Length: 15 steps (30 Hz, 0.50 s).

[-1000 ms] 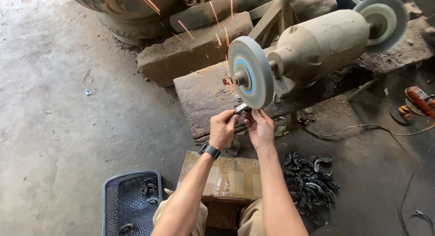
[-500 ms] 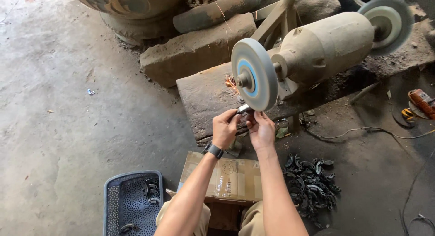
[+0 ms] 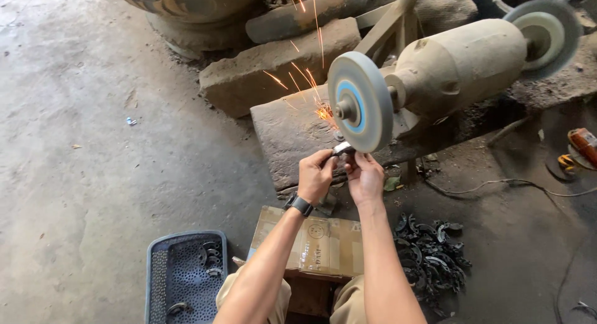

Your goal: Grind down brake shoe components on a bench grinder and sort them.

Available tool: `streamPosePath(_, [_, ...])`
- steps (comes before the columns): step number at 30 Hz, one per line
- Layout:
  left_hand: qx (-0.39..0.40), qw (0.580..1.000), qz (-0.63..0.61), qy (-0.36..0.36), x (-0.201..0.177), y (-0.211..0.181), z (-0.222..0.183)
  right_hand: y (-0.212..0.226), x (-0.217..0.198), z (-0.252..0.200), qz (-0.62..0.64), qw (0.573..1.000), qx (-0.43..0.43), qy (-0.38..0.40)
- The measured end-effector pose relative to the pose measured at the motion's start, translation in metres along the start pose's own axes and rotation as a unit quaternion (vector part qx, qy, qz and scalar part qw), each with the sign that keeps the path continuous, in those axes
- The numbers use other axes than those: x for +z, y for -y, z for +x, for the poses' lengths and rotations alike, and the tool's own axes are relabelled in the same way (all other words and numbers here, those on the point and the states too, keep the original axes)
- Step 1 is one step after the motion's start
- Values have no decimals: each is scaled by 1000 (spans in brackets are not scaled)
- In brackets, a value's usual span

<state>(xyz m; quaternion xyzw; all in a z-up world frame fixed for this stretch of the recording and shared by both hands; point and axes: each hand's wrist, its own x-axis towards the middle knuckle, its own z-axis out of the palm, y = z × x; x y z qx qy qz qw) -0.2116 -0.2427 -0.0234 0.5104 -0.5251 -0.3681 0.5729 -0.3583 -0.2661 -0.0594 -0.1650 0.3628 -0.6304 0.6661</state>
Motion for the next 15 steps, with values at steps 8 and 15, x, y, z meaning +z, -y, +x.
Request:
streamPosePath(8, [101, 992, 74, 22, -43, -8, -3, 14, 23, -28, -79, 993, 85, 29])
streamPosePath(15, [-25, 996, 23, 79, 0, -8, -1, 25, 0, -15, -16, 1000, -15, -7])
